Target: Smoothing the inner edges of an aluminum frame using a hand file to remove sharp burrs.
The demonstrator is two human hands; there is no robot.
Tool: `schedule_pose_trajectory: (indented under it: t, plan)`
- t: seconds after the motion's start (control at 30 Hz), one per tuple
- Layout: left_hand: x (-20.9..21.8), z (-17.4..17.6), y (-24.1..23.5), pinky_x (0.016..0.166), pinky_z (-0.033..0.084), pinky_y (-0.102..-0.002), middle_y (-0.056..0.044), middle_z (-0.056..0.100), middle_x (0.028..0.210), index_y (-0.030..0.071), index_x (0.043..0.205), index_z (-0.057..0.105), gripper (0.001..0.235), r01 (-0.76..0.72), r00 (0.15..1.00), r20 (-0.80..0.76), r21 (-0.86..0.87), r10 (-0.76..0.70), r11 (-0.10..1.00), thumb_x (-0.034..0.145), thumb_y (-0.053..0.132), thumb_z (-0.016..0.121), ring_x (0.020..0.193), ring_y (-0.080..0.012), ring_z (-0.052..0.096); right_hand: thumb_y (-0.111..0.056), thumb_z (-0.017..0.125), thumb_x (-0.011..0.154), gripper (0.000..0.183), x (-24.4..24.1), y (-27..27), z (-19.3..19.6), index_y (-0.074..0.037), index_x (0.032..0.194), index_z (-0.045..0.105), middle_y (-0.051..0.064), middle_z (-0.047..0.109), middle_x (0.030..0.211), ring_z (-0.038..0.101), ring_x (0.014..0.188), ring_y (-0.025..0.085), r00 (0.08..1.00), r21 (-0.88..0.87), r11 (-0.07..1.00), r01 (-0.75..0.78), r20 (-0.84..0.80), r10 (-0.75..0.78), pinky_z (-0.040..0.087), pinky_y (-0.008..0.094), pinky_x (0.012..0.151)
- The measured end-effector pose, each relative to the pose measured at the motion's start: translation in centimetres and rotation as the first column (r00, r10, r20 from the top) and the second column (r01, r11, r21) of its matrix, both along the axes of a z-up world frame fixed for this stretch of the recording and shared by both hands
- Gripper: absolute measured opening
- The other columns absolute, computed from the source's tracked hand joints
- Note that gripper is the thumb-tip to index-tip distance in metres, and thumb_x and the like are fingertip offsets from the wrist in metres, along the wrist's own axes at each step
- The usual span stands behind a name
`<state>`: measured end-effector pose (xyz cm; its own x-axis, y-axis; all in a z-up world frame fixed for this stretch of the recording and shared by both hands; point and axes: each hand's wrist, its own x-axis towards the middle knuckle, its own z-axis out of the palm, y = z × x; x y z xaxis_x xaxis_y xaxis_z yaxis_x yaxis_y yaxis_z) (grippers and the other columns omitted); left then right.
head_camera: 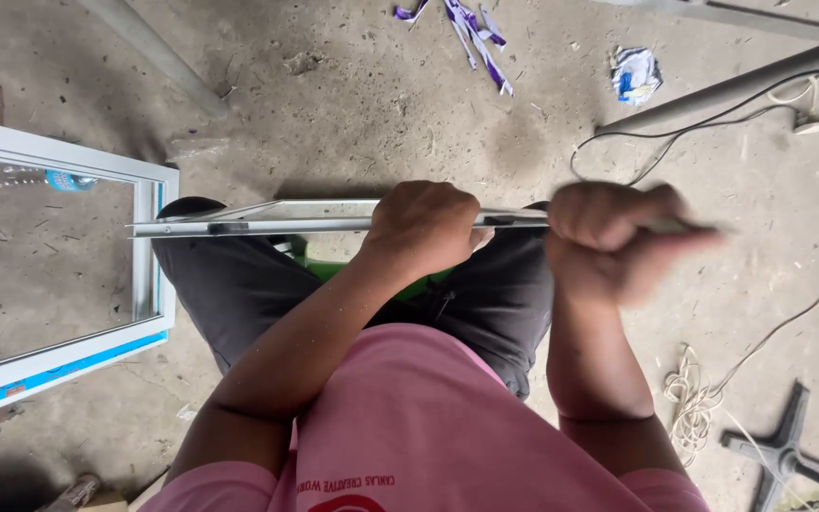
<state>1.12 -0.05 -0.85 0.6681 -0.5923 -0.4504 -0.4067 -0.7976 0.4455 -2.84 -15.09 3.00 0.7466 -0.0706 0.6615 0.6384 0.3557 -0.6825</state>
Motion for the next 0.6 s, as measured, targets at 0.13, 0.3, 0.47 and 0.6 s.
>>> schedule_pose_trajectory:
  t: [0.13,0.3,0.47,0.6]
  plan:
    - [0.7,1.1,0.1,0.077,0.058,-0.047,-0.011,0.075,0.099,0.011,0.107,0.072,0.044,0.017,0.999,-0.043,0.035,-0.016,0.999,0.106,0.051,0.055,0.093,-0.0344,0.072,-0.057,0.025,0.104,0.051,0.6,-0.5,0.5,-0.013,0.077,0.032,0.000,0.016,0.056,0.011,0.046,0.015,0.992,0.016,0.996,0.086,-0.093,-0.084,0.016,0.033,0.046]
    - [1.4,2.0,0.7,0.090,0.058,-0.055,-0.021,0.075,0.107,0.002,0.119,0.072,0.042,0.011,0.994,-0.112,-0.077,-0.020,0.997,0.100,0.036,0.055,0.108,-0.0411,0.072,-0.056,0.020,0.105,0.060,1.9,-1.4,-3.9,-0.010,0.072,0.038,0.001,0.025,0.046,0.024,0.036,0.014,0.985,0.114,0.979,0.170,-0.056,-0.165,0.023,0.028,0.035]
    - [1.4,0.8,0.2,0.080,0.054,-0.051,-0.013,0.074,0.106,0.011,0.109,0.071,0.040,0.013,0.999,-0.035,0.038,-0.012,0.999,0.103,0.048,0.057,0.099,-0.0373,0.070,-0.014,0.035,0.057,0.019,1.7,0.2,6.6,-0.016,0.071,0.022,-0.002,0.010,0.054,0.014,0.035,0.017,0.961,0.500,0.832,0.238,0.001,-0.276,0.010,0.035,0.039]
    - [0.9,1.2,0.2,0.080,0.056,-0.051,-0.012,0.075,0.105,0.011,0.111,0.072,0.040,-0.022,0.997,-0.078,0.053,0.026,0.998,0.103,0.048,0.057,0.100,-0.0378,0.070,0.056,0.034,-0.011,0.114,0.1,0.1,8.5,-0.017,0.071,0.006,0.001,0.004,0.055,0.013,0.024,0.024,0.767,0.934,0.270,0.235,-0.008,-0.642,0.006,0.038,0.029]
